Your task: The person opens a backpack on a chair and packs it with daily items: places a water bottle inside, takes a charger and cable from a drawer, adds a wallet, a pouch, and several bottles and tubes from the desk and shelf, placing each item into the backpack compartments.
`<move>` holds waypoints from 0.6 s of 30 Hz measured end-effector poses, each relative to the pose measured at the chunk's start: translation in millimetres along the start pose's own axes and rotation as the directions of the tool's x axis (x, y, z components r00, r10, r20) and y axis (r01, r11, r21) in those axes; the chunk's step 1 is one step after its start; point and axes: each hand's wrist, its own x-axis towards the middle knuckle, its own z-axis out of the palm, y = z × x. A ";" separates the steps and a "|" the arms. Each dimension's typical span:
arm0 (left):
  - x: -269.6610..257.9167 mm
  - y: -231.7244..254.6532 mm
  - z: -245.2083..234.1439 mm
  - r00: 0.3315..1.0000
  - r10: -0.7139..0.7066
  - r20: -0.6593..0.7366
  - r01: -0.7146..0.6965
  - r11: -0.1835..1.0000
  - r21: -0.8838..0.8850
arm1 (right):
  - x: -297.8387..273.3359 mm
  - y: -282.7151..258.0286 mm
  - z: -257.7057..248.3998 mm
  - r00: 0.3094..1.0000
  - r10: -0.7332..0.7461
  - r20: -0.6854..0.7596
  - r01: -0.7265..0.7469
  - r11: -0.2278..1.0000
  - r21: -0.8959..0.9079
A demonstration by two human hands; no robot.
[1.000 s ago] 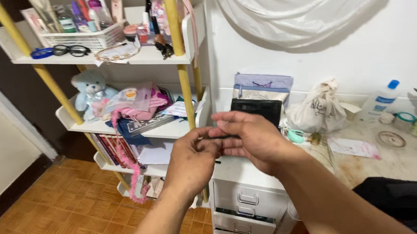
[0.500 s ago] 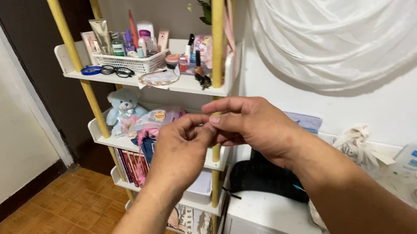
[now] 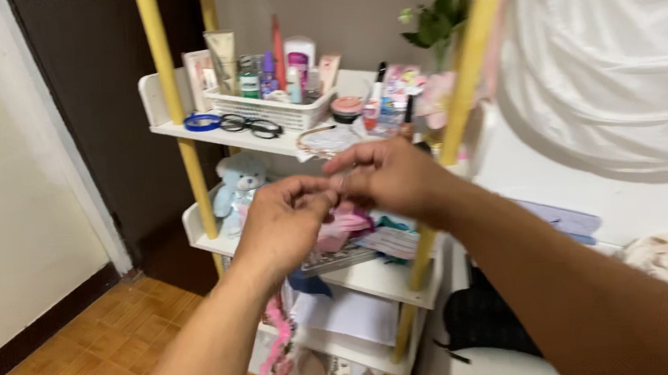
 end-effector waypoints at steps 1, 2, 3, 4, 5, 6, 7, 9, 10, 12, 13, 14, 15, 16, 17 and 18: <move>10.4 -8.5 -13.2 1.000 0.008 -0.023 -0.008 1.000 0.002 | 13.8 -2.3 4.2 0.999 0.002 -0.034 -0.003 0.999 -0.035; 23.3 -15.5 -26.6 0.999 0.023 -0.047 -0.023 1.000 0.004 | 29.2 -6.3 6.7 0.998 -0.004 -0.070 -0.001 0.997 -0.074; 36.9 -21.6 -40.3 0.997 0.038 -0.071 -0.038 0.999 0.006 | 44.4 -10.6 9.0 0.995 0.005 -0.104 -0.015 0.995 -0.094; 51.2 -26.2 -55.2 0.995 0.062 -0.083 -0.060 0.998 0.033 | 58.2 -14.9 11.3 0.990 0.018 -0.136 -0.034 0.993 -0.113; 66.3 -29.2 -71.2 0.992 0.086 -0.095 -0.081 0.995 0.060 | 71.7 -18.8 13.6 0.985 0.031 -0.169 -0.054 0.990 -0.133; 77.5 -33.8 -85.8 0.989 0.107 -0.106 -0.098 0.991 0.087 | 83.8 -21.1 16.5 0.983 0.031 -0.181 -0.055 0.991 -0.126; 86.9 -38.7 -99.3 0.990 0.067 -0.125 -0.055 0.994 0.096 | 95.8 -22.9 19.0 0.981 0.032 -0.192 -0.055 0.991 -0.119; 112.2 -41.9 -123.3 0.986 0.006 -0.168 0.013 0.994 0.109 | 121.7 -29.1 20.0 0.978 0.011 -0.210 -0.042 0.989 -0.141; 125.6 -42.0 -134.4 0.981 0.044 -0.191 -0.017 0.990 0.141 | 134.1 -31.9 22.4 0.977 -0.002 -0.214 -0.034 0.986 -0.163; 151.5 -43.4 -152.6 0.966 0.118 -0.230 -0.069 0.975 0.211 | 157.4 -39.5 25.1 0.974 -0.019 -0.225 -0.030 0.977 -0.212; 164.3 -44.6 -162.0 0.961 0.106 -0.254 -0.052 0.976 0.212 | 168.1 -43.9 26.5 0.972 -0.024 -0.233 -0.033 0.971 -0.238; 178.4 -45.1 -170.6 0.957 0.095 -0.274 -0.036 0.977 0.212 | 175.5 -46.7 28.0 0.969 -0.028 -0.245 -0.039 0.964 -0.264; 193.8 -45.0 -177.7 0.952 0.083 -0.294 -0.020 0.977 0.212 | 181.6 -48.4 30.7 0.969 -0.042 -0.244 -0.030 0.958 -0.286; 210.6 -44.3 -182.4 0.930 0.175 -0.325 -0.078 0.954 0.290 | 186.9 -51.2 31.8 0.967 -0.057 -0.248 -0.024 0.950 -0.311; 226.9 -43.0 -188.8 0.899 0.267 -0.347 -0.131 0.921 0.368 | 191.5 -53.7 33.5 0.965 -0.071 -0.251 -0.018 0.942 -0.335; 244.3 -41.1 -191.8 0.890 0.253 -0.379 -0.084 0.909 0.409 | 193.4 -54.4 35.5 0.967 -0.074 -0.242 -0.004 0.952 -0.306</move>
